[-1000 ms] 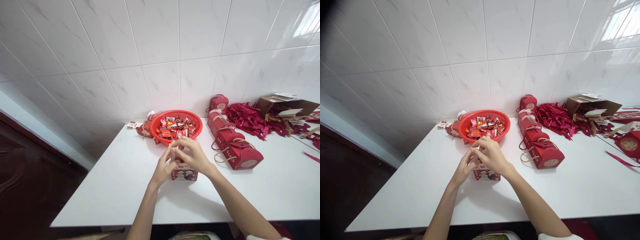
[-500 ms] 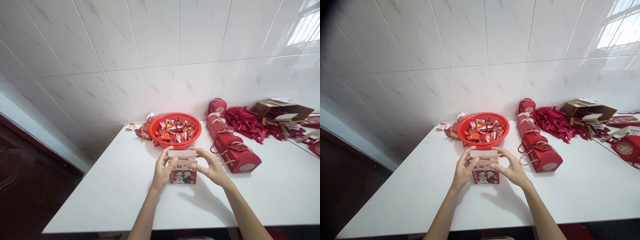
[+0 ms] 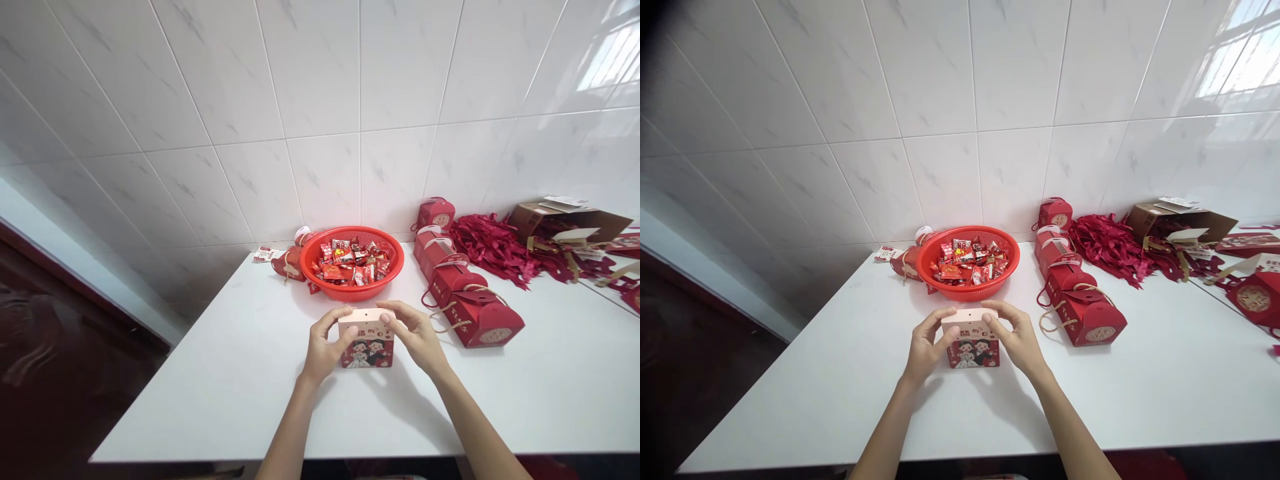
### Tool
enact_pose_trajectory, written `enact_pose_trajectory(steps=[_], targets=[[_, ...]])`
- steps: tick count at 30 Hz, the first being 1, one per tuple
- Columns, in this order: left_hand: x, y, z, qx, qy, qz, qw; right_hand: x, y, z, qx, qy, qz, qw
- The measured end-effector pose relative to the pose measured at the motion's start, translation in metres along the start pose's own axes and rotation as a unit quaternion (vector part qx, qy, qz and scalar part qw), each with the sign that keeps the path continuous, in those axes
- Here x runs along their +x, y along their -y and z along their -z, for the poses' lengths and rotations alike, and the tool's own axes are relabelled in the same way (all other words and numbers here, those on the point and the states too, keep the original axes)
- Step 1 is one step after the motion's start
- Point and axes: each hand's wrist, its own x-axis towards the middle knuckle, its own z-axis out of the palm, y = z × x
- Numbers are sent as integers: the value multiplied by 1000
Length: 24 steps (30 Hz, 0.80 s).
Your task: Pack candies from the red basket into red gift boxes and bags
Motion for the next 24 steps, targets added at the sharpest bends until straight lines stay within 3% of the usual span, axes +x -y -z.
enact_pose_trajectory(steps=[5,12,17,24], targets=[[1,0,-7,-11,-48,36,998,0,2,-1,-52,-11,27,998],[1,5,-16,8,-95,25,995,0,4,-1,-125,-12,73,989],[0,6,-16,17,-99,20,995,-1,-4,-2,-160,-12,115,980],[-1,7,-12,-10,-75,14,997,0,-2,-6,-106,-11,83,991]])
